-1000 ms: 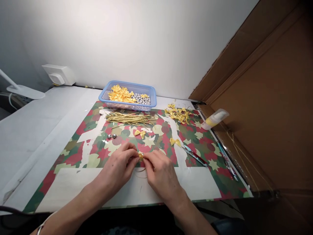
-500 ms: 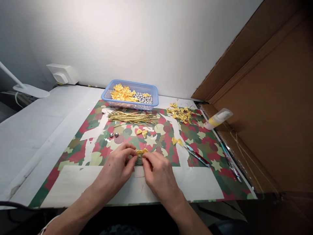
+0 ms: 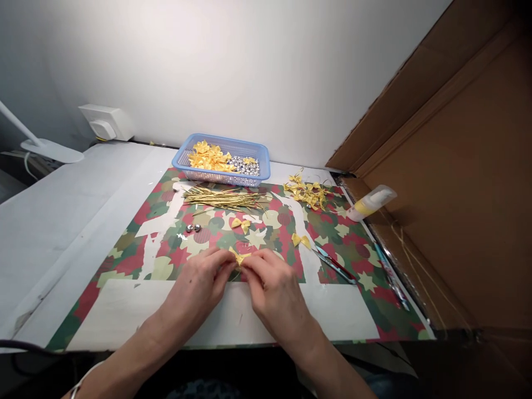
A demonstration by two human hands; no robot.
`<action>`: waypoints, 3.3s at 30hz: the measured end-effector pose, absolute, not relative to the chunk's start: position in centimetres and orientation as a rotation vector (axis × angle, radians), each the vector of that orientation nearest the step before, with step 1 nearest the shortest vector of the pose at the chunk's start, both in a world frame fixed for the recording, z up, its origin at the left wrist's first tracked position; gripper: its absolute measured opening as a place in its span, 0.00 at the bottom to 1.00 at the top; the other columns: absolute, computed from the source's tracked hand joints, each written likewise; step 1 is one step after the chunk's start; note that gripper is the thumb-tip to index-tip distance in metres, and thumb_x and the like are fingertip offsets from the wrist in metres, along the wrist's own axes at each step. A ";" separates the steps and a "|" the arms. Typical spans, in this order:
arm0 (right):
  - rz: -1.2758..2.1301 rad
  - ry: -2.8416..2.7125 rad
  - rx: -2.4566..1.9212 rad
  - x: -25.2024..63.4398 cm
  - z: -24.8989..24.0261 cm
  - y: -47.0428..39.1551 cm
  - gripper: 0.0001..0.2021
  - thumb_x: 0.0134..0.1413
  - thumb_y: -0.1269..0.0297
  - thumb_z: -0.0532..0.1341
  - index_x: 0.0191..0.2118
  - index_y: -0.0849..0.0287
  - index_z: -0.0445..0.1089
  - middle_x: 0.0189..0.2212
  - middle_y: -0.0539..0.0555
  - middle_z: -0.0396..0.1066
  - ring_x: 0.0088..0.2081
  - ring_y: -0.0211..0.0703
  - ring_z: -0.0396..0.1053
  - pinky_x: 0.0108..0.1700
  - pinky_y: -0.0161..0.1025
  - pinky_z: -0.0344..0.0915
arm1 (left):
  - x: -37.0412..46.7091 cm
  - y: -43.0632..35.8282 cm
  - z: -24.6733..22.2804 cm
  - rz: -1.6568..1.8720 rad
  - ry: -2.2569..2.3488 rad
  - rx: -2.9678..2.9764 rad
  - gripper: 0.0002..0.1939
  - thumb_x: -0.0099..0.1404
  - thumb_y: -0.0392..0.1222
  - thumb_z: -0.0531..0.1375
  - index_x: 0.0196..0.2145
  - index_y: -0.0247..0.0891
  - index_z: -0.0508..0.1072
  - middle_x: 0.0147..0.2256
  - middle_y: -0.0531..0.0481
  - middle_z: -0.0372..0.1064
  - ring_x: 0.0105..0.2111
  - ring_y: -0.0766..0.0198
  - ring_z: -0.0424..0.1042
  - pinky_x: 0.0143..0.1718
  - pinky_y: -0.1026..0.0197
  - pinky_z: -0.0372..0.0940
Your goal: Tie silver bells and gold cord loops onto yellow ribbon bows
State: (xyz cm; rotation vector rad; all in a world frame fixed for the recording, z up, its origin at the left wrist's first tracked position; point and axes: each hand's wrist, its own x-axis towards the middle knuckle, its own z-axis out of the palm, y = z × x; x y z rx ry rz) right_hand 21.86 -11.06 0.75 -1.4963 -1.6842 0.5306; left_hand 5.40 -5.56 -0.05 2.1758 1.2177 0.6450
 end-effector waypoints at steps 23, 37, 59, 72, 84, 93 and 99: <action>0.897 -1.413 -1.299 23.2 3.7 -10.4 0.06 0.65 0.65 0.62 0.35 0.56 0.74 0.36 0.52 0.70 0.35 0.38 0.70 0.31 0.33 0.65 | 2.7 -3.9 2.0 0.480 1.186 2.253 0.13 0.71 0.39 0.56 0.45 0.40 0.81 0.36 0.45 0.79 0.33 0.54 0.76 0.32 0.58 0.62; 0.613 -1.707 -1.465 23.2 1.2 -9.7 0.10 0.63 0.74 0.58 0.38 0.57 0.78 0.33 0.54 0.76 0.35 0.46 0.74 0.38 0.40 0.66 | 3.5 -4.7 2.4 0.647 1.222 1.949 0.08 0.70 0.39 0.57 0.34 0.40 0.75 0.27 0.54 0.74 0.24 0.65 0.70 0.27 0.64 0.62; 0.406 -1.886 -1.625 20.5 -0.6 -10.5 0.09 0.63 0.75 0.61 0.34 0.54 0.75 0.30 0.49 0.72 0.35 0.43 0.69 0.37 0.36 0.60 | 3.3 -5.8 0.3 0.717 1.137 1.730 0.07 0.71 0.41 0.56 0.42 0.40 0.73 0.33 0.52 0.76 0.23 0.66 0.71 0.27 0.62 0.67; 0.459 -1.789 -1.609 19.4 -1.4 -10.9 0.07 0.66 0.73 0.57 0.37 0.57 0.71 0.34 0.52 0.74 0.38 0.46 0.71 0.39 0.37 0.63 | 3.1 -6.4 -0.6 0.706 1.140 1.634 0.09 0.72 0.41 0.55 0.45 0.40 0.73 0.27 0.53 0.77 0.25 0.61 0.77 0.31 0.61 0.70; 0.324 -1.887 -1.612 19.9 -1.3 -10.8 0.11 0.66 0.75 0.56 0.35 0.56 0.74 0.31 0.53 0.69 0.36 0.47 0.67 0.37 0.39 0.58 | 3.3 -6.4 0.2 0.850 1.230 1.777 0.12 0.70 0.41 0.57 0.50 0.40 0.72 0.31 0.51 0.78 0.28 0.59 0.77 0.32 0.58 0.70; 0.530 -1.777 -1.525 19.3 -1.2 -10.7 0.13 0.66 0.74 0.54 0.48 0.55 0.75 0.40 0.55 0.78 0.43 0.48 0.72 0.45 0.41 0.65 | 3.6 -7.0 -0.8 0.811 1.223 1.794 0.08 0.71 0.39 0.56 0.46 0.40 0.72 0.34 0.49 0.79 0.30 0.59 0.79 0.33 0.60 0.71; 0.772 -1.595 -1.476 19.6 -0.5 -10.4 0.10 0.62 0.72 0.58 0.40 0.55 0.77 0.34 0.51 0.78 0.36 0.44 0.73 0.38 0.37 0.67 | 3.6 -7.0 -0.7 0.769 1.199 1.801 0.08 0.71 0.37 0.55 0.47 0.40 0.70 0.33 0.50 0.78 0.31 0.59 0.78 0.33 0.60 0.69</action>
